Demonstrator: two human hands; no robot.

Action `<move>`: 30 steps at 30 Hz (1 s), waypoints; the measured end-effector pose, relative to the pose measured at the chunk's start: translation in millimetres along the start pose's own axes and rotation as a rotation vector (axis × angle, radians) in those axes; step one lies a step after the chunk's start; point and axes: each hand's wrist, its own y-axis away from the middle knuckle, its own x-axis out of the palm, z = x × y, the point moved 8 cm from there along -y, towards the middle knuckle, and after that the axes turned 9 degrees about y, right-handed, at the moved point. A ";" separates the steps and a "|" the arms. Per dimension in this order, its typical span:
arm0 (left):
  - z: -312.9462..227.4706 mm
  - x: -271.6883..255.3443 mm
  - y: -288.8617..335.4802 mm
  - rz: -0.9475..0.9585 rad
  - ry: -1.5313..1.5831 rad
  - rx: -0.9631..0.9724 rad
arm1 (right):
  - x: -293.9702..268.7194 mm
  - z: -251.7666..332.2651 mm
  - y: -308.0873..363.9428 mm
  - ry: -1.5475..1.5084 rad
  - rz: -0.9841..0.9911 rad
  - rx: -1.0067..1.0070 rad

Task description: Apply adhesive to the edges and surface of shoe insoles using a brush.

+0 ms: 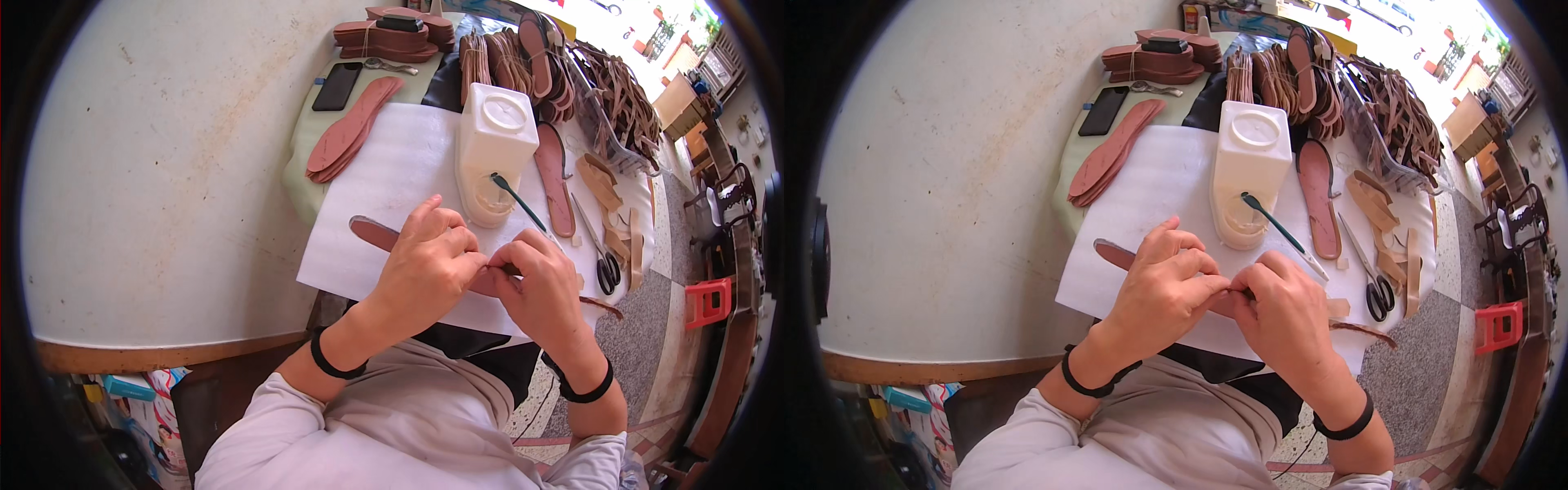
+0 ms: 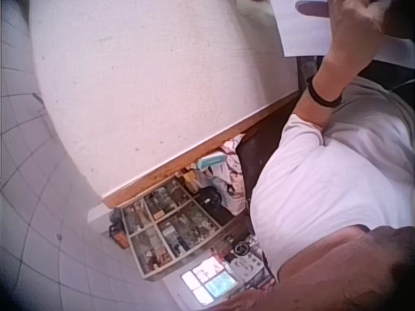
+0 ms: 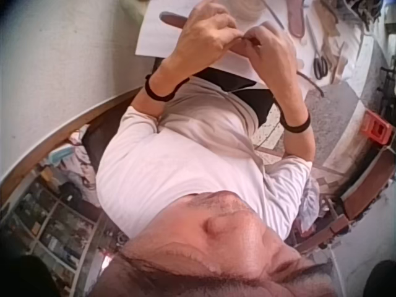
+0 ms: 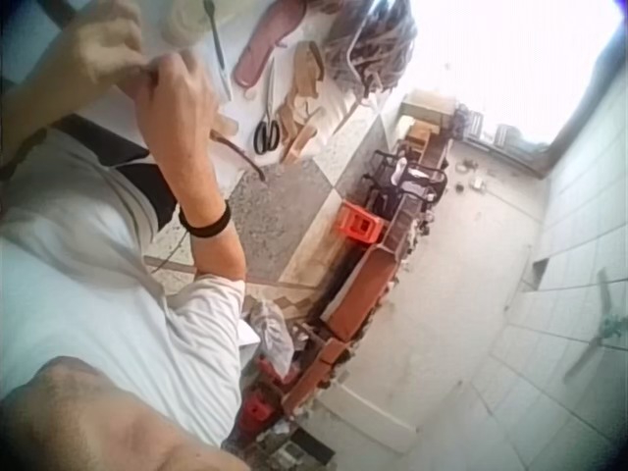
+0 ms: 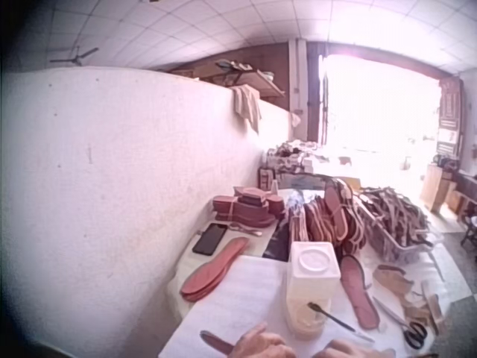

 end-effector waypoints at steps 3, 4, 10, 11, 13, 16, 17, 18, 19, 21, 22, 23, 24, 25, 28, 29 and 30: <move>2.7 -4.6 -2.7 0.047 -0.021 -0.027 | -1.9 -9.3 0.2 -0.087 0.022 0.068; 3.0 -4.4 -3.1 0.055 -0.009 -0.020 | -2.9 -14.1 0.6 -0.132 0.029 0.104; 2.1 0.1 -3.5 0.088 0.050 -0.006 | -12.2 -34.9 2.3 -0.272 0.174 0.252; 4.7 0.7 -2.1 0.093 0.057 -0.018 | -14.4 -39.4 2.1 -0.289 0.193 0.286; 7.1 0.7 -0.1 0.104 0.075 -0.029 | -16.3 -48.2 2.7 -0.330 0.231 0.354; 4.6 -2.3 -0.3 0.104 0.090 -0.023 | -18.6 -49.5 7.5 -0.354 0.302 0.373; 3.4 -3.4 -0.8 0.099 0.079 -0.023 | -19.2 -50.4 9.3 -0.381 0.273 0.368; 2.7 -4.0 -1.4 0.096 0.067 -0.021 | -17.7 -52.3 12.5 -0.409 0.243 0.364; 2.6 -4.0 -1.8 0.097 0.065 -0.020 | -16.6 -54.0 15.8 -0.436 0.211 0.359; 3.8 -4.7 -2.5 0.102 0.057 -0.024 | -13.1 -56.8 22.2 -0.456 0.191 0.358; 4.5 -5.9 -2.6 0.099 0.061 -0.028 | -10.9 -58.2 24.3 -0.468 0.184 0.356; 5.3 -7.1 -2.8 0.095 0.065 -0.031 | -9.9 -59.1 25.1 -0.467 0.161 0.337; 5.3 -7.0 -2.8 0.092 0.072 -0.030 | -9.4 -60.6 27.4 -0.463 0.133 0.320; 5.3 -6.9 -2.5 0.094 0.074 -0.030 | -9.8 -61.7 29.3 -0.460 0.105 0.303; 5.9 -6.4 -2.4 0.097 0.082 -0.036 | -9.1 -64.7 32.5 -0.482 0.088 0.296; 6.4 -5.9 -2.2 0.098 0.085 -0.044 | -8.2 -66.6 33.5 -0.486 0.090 0.304; 7.2 -4.9 -2.3 0.098 0.091 -0.051 | -7.3 -69.0 34.6 -0.488 0.093 0.313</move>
